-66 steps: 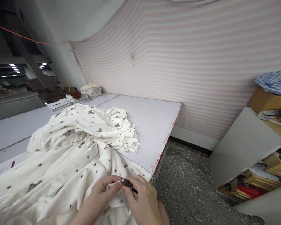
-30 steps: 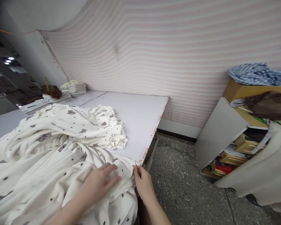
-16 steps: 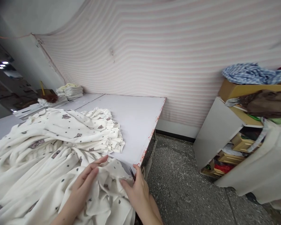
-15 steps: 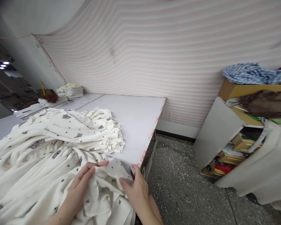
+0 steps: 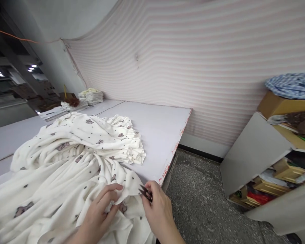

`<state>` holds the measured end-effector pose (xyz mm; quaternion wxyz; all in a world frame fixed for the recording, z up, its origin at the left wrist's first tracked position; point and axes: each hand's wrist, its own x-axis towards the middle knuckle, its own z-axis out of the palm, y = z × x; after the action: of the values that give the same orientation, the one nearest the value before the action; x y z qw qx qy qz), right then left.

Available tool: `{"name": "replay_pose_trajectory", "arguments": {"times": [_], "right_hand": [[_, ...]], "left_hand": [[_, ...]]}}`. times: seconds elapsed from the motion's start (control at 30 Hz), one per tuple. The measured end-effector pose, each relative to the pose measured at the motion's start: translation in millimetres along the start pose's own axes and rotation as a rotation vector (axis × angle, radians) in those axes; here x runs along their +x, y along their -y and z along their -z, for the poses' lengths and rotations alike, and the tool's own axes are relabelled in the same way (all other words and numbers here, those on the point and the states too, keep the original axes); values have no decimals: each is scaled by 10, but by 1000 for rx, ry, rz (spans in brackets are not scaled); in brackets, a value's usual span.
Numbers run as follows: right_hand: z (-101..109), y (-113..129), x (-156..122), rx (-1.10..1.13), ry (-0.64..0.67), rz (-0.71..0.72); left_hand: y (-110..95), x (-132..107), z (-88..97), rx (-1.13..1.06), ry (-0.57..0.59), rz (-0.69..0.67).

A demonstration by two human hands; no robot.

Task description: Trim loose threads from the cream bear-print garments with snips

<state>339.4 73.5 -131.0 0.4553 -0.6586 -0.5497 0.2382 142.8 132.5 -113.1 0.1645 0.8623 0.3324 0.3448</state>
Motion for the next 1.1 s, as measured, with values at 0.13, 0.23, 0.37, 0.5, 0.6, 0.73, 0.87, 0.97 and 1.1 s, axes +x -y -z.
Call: {"name": "replay_pose_trajectory", "arguments": {"times": [0.13, 0.23, 0.37, 0.5, 0.6, 0.73, 0.87, 0.97, 1.1], "right_hand": [[-16, 119, -62, -16, 143, 129], [-138, 147, -45, -48, 87, 153], [-332, 196, -8, 94, -7, 233], [-425, 254, 22, 99, 21, 338], [-469, 238, 57, 104, 42, 372], [-517, 226, 99, 200, 68, 230], [-445, 262, 115, 336, 115, 67], [-323, 268, 108, 288, 198, 84], [-254, 268, 107, 155, 227, 130]], "left_hand": [[-12, 27, 58, -202, 15, 118], [-25, 84, 92, -373, 94, 437], [30, 116, 88, -583, 83, 707], [82, 107, 104, -679, 95, 703], [48, 116, 156, -707, 150, 680], [-33, 135, 200, -638, 170, 649], [-53, 147, 210, -643, 160, 686], [-29, 143, 220, -654, 123, 705], [4, 124, 207, -682, 142, 700]]}}
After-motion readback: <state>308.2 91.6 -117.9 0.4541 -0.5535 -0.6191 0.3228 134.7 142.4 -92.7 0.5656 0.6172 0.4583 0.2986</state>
